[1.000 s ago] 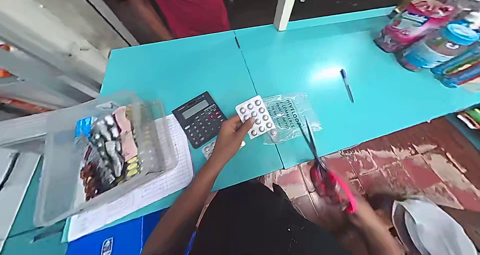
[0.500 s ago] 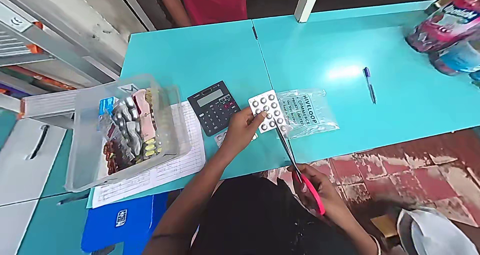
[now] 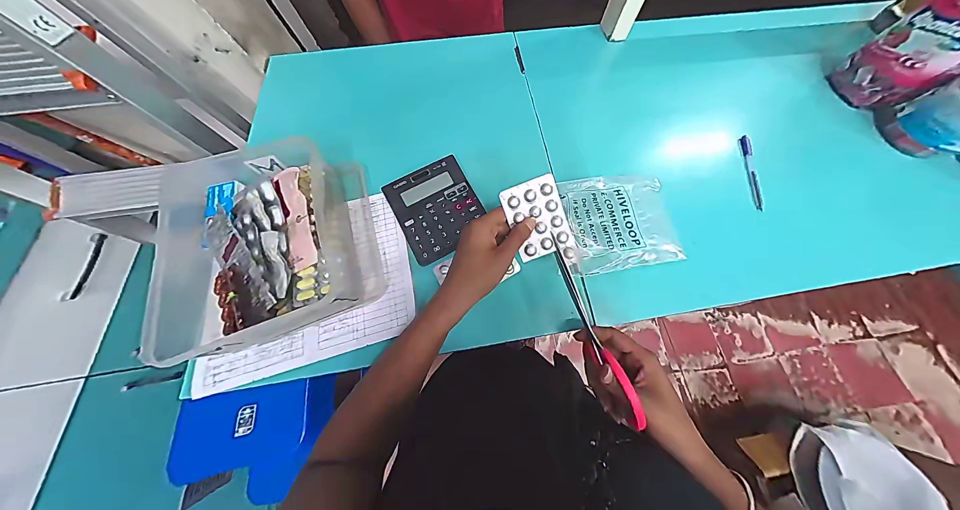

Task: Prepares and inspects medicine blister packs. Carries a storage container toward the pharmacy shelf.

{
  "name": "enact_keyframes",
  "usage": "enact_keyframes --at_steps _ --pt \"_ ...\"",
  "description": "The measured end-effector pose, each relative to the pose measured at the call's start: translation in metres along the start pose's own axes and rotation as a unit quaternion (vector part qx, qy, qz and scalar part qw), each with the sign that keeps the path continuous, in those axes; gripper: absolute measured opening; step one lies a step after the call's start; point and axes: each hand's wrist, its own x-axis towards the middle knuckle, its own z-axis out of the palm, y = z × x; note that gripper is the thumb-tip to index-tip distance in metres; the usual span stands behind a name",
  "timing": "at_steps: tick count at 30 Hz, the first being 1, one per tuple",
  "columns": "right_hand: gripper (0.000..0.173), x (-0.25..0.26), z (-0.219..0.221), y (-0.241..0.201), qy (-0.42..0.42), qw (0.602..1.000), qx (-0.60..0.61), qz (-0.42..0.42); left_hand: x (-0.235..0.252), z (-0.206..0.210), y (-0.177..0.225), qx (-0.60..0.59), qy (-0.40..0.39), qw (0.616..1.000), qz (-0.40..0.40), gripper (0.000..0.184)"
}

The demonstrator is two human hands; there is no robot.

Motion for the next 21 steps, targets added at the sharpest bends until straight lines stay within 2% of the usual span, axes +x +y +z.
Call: enact_keyframes --at_steps 7,21 --pt "0.046 0.0 -0.008 -0.004 -0.065 0.998 0.002 -0.023 0.002 -0.005 0.004 0.008 0.029 0.999 0.02 0.016" --pt "0.044 0.013 -0.005 -0.008 -0.052 0.999 0.01 0.002 0.003 -0.008 0.006 0.031 0.026 0.999 0.02 0.018"
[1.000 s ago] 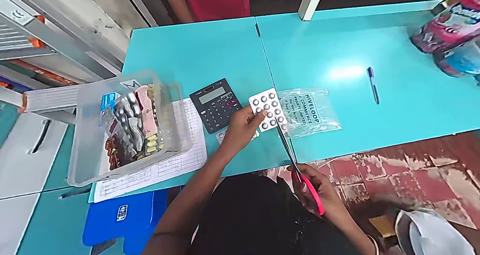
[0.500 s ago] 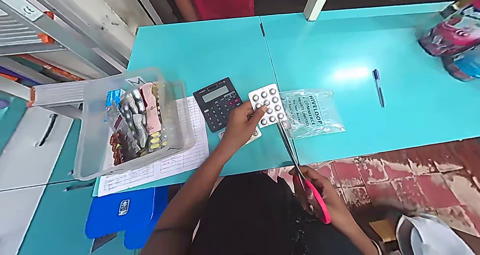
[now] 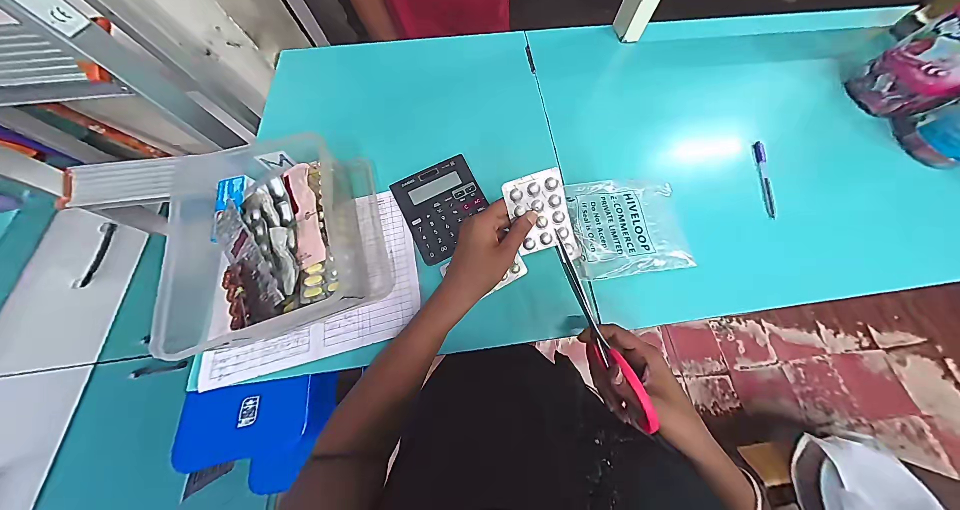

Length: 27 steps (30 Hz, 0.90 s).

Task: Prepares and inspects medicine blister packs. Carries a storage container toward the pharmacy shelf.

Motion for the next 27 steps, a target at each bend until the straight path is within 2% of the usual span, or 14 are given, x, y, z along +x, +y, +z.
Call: enact_keyframes --at_steps 27 --pt "0.042 0.0054 0.0034 -0.0018 0.002 1.0 -0.021 -0.005 -0.0016 -0.0036 -0.0024 0.006 0.005 1.0 0.003 0.018"
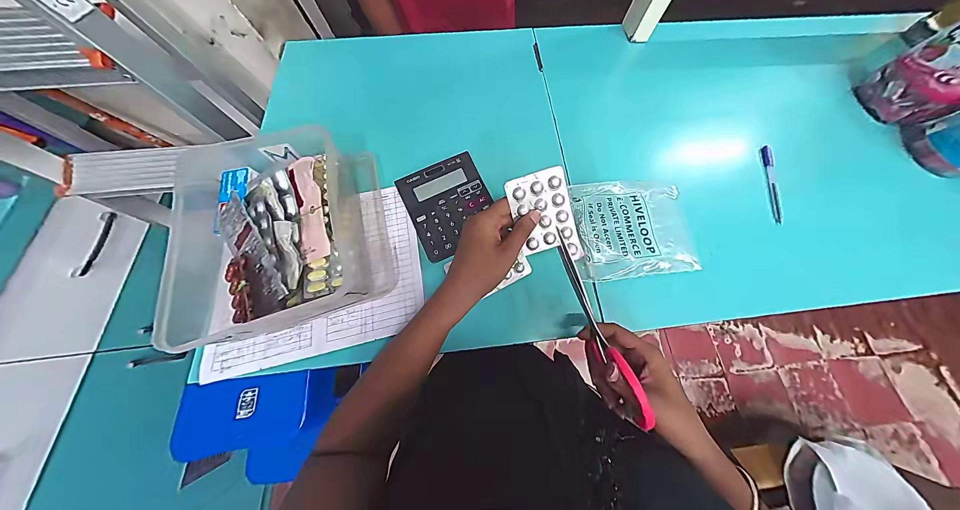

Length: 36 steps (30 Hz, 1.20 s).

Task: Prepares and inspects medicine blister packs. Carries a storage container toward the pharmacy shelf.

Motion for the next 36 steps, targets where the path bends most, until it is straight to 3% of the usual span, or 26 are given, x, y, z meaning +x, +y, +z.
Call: enact_keyframes --at_steps 36 --pt "0.035 0.0018 0.0051 0.0007 0.036 0.999 -0.02 -0.007 0.0007 -0.0064 -0.0025 -0.038 -0.011 0.999 -0.02 0.018"
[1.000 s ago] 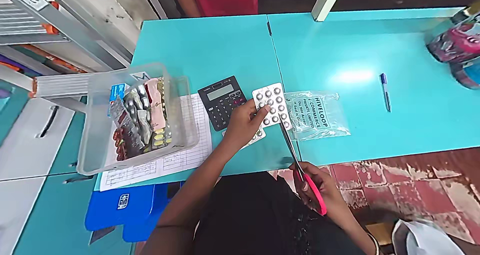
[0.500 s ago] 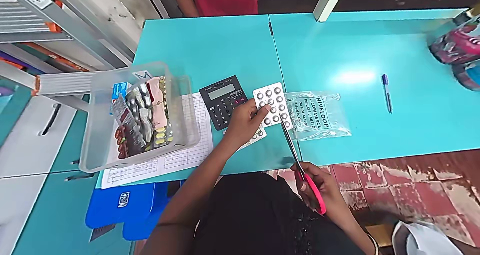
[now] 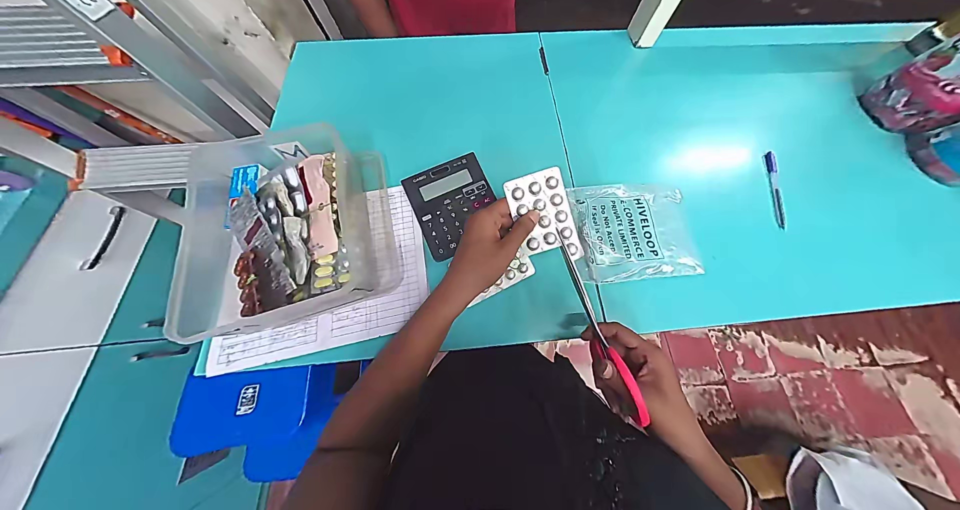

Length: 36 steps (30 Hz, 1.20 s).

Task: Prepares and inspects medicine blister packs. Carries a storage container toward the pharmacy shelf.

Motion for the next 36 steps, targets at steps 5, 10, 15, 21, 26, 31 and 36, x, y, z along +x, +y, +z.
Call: enact_keyframes --at_steps 5,10,15,21,26,31,36 --pt "0.034 0.002 0.001 0.001 -0.006 1.0 0.008 -0.005 -0.001 0.001 0.001 -0.004 -0.012 1.0 -0.008 0.018" --pt "0.033 0.003 0.005 -0.001 0.008 1.0 -0.014 -0.006 -0.002 0.003 0.0 -0.012 -0.01 1.0 -0.015 0.018" --pt "0.043 0.001 -0.006 0.001 -0.023 1.0 0.008 0.018 0.0 -0.001 0.003 -0.003 -0.016 1.0 -0.009 0.018" --pt "0.051 -0.004 -0.06 -0.008 -0.058 0.993 -0.095 0.034 0.032 -0.031 0.033 0.232 -0.141 0.962 -0.02 0.025" --pt "0.053 0.016 -0.06 -0.019 -0.074 0.982 -0.147 0.092 0.07 -0.018 0.041 0.324 -0.256 0.911 0.001 0.033" --pt "0.05 0.015 -0.059 -0.013 -0.084 0.986 -0.082 0.118 0.081 -0.02 0.028 0.282 -0.256 0.925 -0.018 0.03" --pt "0.051 0.011 -0.057 -0.014 -0.085 0.986 -0.076 0.123 0.081 -0.023 0.022 0.247 -0.275 0.929 -0.032 0.029"
